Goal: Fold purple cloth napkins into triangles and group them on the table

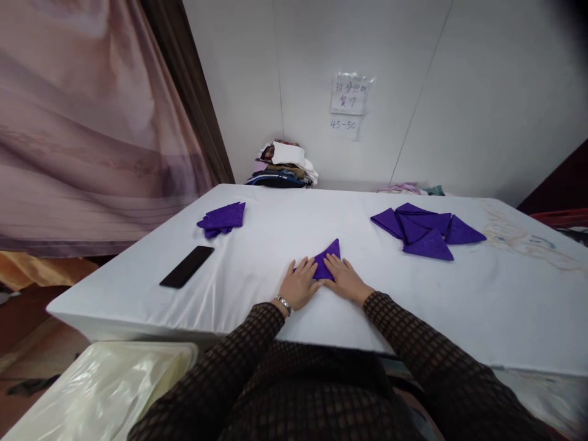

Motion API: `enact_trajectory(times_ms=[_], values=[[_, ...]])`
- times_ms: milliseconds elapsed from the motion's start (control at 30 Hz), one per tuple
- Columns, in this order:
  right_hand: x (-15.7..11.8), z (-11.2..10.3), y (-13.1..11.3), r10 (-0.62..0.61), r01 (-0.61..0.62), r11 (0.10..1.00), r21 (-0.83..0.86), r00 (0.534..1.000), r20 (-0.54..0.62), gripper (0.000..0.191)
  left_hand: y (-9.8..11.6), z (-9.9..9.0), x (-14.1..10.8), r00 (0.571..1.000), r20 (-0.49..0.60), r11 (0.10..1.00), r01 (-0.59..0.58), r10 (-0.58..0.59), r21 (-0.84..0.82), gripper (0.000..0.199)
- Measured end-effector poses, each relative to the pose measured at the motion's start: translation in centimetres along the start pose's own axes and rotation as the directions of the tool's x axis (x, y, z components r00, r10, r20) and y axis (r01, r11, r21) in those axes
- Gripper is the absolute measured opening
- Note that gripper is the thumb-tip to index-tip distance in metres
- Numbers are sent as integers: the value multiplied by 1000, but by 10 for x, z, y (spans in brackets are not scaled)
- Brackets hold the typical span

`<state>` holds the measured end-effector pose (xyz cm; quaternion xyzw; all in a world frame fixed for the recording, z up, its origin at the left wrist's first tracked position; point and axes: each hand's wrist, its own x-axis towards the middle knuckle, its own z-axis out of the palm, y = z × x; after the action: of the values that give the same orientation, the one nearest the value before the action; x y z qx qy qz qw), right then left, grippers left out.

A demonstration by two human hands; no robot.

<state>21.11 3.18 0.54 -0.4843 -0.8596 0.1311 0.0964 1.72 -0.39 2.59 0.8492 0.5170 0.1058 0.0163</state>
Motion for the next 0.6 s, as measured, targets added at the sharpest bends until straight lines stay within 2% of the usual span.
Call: enact_trajectory(times_ms=[133, 300, 467, 600], values=[[0, -3, -2, 24, -24, 999, 32, 1000, 18, 79, -2, 8, 7, 994, 101, 999, 32, -31, -9, 60], [8, -21, -4, 70, -81, 990, 117, 993, 96, 80, -6, 8, 6, 993, 115, 998, 39, -33, -45, 62], [29, -32, 4, 106, -106, 991, 80, 994, 1, 78, -4, 5, 5, 994, 106, 998, 35, -28, -59, 63], [36, -20, 20, 167, -163, 983, 85, 985, -34, 75, -5, 4, 4, 994, 104, 998, 35, -30, -44, 63]])
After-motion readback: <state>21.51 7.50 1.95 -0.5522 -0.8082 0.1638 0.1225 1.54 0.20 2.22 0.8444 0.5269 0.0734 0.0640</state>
